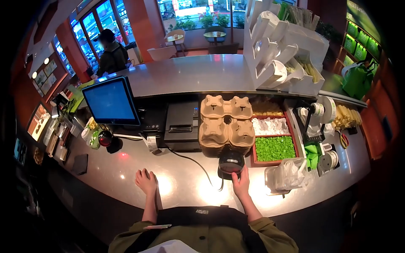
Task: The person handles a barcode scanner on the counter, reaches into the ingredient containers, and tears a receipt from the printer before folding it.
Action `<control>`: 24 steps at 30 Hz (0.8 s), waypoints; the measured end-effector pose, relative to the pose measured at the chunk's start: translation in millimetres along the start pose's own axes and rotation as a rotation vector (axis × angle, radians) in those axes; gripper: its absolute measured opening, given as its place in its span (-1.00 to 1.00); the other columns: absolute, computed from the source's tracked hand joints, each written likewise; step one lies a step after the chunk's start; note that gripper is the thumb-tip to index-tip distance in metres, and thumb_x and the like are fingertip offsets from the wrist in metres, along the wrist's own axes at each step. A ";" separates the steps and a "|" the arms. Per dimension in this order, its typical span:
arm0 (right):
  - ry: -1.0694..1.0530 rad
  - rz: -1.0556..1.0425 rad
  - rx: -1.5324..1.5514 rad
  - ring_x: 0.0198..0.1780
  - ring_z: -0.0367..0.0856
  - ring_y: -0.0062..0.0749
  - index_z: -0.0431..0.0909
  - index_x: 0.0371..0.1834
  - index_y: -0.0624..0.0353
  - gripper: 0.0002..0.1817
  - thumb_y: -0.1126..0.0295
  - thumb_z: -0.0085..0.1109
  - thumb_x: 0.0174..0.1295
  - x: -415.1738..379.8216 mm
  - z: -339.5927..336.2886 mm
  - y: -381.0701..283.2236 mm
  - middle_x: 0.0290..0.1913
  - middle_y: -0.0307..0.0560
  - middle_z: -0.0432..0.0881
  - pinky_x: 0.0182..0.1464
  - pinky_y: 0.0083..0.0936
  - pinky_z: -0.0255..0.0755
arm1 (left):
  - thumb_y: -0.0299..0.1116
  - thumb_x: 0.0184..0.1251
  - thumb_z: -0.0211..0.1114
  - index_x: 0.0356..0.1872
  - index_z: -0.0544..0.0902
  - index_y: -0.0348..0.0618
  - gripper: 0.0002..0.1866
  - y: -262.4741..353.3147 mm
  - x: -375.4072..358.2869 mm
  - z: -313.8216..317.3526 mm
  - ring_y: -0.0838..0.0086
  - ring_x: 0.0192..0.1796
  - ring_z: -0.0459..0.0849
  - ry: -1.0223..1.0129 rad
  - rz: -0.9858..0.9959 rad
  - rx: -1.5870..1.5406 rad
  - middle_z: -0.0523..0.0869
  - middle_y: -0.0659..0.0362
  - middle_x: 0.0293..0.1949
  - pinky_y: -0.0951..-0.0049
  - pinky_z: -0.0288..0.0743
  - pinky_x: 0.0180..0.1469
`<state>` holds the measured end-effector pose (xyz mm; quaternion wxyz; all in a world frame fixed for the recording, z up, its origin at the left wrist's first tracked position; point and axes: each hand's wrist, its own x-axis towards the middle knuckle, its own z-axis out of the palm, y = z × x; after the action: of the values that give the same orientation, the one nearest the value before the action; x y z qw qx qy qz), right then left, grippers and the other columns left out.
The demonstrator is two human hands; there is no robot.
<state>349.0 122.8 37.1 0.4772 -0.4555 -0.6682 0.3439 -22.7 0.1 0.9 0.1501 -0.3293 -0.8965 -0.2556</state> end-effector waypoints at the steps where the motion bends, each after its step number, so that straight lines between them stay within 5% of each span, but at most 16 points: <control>1: 0.023 -0.013 -0.027 0.10 0.40 -0.01 0.24 0.20 0.32 -0.47 0.24 0.02 0.23 0.5 1.8 2.1 0.13 0.16 0.35 0.12 -0.38 0.28 | -0.20 0.15 0.19 0.02 0.50 -0.17 -0.58 1.6 0.2 -0.7 0.07 0.27 0.24 -0.006 -0.014 -0.009 0.37 -0.09 0.17 0.04 0.00 0.28; 5: 0.063 -0.005 -0.115 0.05 0.41 0.02 0.25 0.17 0.34 -0.49 0.26 0.01 0.22 -4.4 6.4 8.7 0.06 0.19 0.39 0.10 -0.36 0.28 | -0.21 0.15 0.20 0.01 0.50 -0.20 -0.58 1.2 3.4 -11.1 0.10 0.27 0.26 -0.072 -0.083 -0.143 0.38 -0.09 0.16 0.16 0.09 0.27; 6: 0.076 -0.004 -0.131 0.05 0.41 0.03 0.25 0.17 0.34 -0.50 0.26 0.00 0.23 -3.9 7.9 10.5 0.06 0.19 0.39 0.10 -0.36 0.28 | -0.20 0.20 0.20 0.07 0.46 -0.20 -0.56 -10.1 7.7 -1.7 0.17 0.20 0.34 0.049 -0.177 -0.475 0.40 -0.04 0.15 0.24 0.22 0.21; 9: 0.054 -0.016 -0.082 0.09 0.39 0.01 0.25 0.19 0.31 -0.49 0.26 -0.01 0.23 -3.6 6.4 8.3 0.09 0.18 0.38 0.11 -0.35 0.27 | -0.18 0.27 0.20 0.05 0.37 -0.26 -0.55 -29.7 28.2 -17.8 0.30 0.05 0.46 0.144 -0.934 -1.642 0.44 0.01 0.03 0.34 0.32 0.18; 12: 0.064 -0.056 -0.099 0.09 0.39 0.01 0.25 0.19 0.30 -0.49 0.25 0.00 0.23 -4.0 5.0 16.1 0.10 0.16 0.38 0.12 -0.36 0.27 | -0.19 0.21 0.27 -0.07 0.39 -0.30 -0.57 -9.6 53.1 -83.8 0.35 -0.01 0.47 -0.035 -1.271 -2.254 0.43 0.01 -0.04 0.39 0.39 0.07; 14: 0.064 -0.075 -0.091 0.09 0.39 0.01 0.25 0.19 0.29 -0.49 0.23 0.00 0.24 0.2 5.3 14.2 0.10 0.16 0.38 0.12 -0.37 0.27 | -0.20 0.17 0.31 -0.13 0.39 -0.29 -0.58 10.7 76.2 -124.5 0.43 -0.17 0.44 -0.113 -1.016 -2.481 0.41 0.04 -0.17 0.46 0.45 -0.13; 16: 0.053 -0.062 -0.069 0.10 0.39 0.00 0.25 0.19 0.29 -0.48 0.22 0.00 0.24 -1.9 3.4 9.8 0.10 0.16 0.38 0.12 -0.37 0.27 | -0.21 0.19 0.29 -0.14 0.39 -0.29 -0.60 9.7 97.2 -157.6 0.52 -0.36 0.34 -0.538 -0.496 -2.964 0.35 0.13 -0.31 0.59 0.34 -0.38; 18: 0.018 -0.034 -0.041 0.11 0.38 0.00 0.25 0.19 0.31 -0.46 0.19 0.01 0.25 -4.4 -0.6 4.6 0.10 0.17 0.38 0.14 -0.36 0.26 | -0.24 0.25 0.24 -0.21 0.41 -0.26 -0.70 30.2 111.4 -198.5 0.63 -0.55 0.15 -0.367 -0.003 -2.842 0.29 0.23 -0.40 0.65 0.10 -0.57; 20: 0.024 -0.034 -0.041 0.13 0.37 0.00 0.25 0.19 0.33 -0.45 0.18 0.02 0.25 -2.3 0.5 9.8 0.11 0.17 0.37 0.15 -0.35 0.25 | -0.25 0.29 0.20 -0.32 0.40 -0.18 -0.77 52.6 112.1 -228.8 0.67 -0.62 0.06 -0.366 0.272 -2.801 0.26 0.31 -0.47 0.64 -0.03 -0.62; 21: 0.128 -0.101 -0.060 0.00 0.41 -0.13 0.35 0.03 0.31 -0.61 0.26 0.03 0.24 -2.0 4.9 10.5 -0.04 0.06 0.43 0.09 -0.44 0.25 | -0.26 0.31 0.18 -0.37 0.40 -0.14 -0.79 62.4 111.3 -234.4 0.69 -0.66 0.01 -0.360 0.415 -2.773 0.25 0.34 -0.50 0.63 -0.09 -0.64; 24: 0.147 -0.114 -0.071 0.01 0.41 -0.12 0.35 0.03 0.30 -0.60 0.26 0.05 0.23 -2.5 4.6 11.3 -0.03 0.06 0.43 0.09 -0.43 0.26 | -0.29 0.38 0.08 -0.50 0.32 -0.03 -0.76 58.4 99.7 -191.1 0.70 -0.69 -0.08 -0.194 0.018 -2.735 0.13 0.39 -0.60 0.61 -0.15 -0.67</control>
<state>348.1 124.3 24.8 0.5272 -0.4576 -0.6679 0.2580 -38.0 -17.0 223.0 -0.3526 -0.2357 0.0634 -0.9034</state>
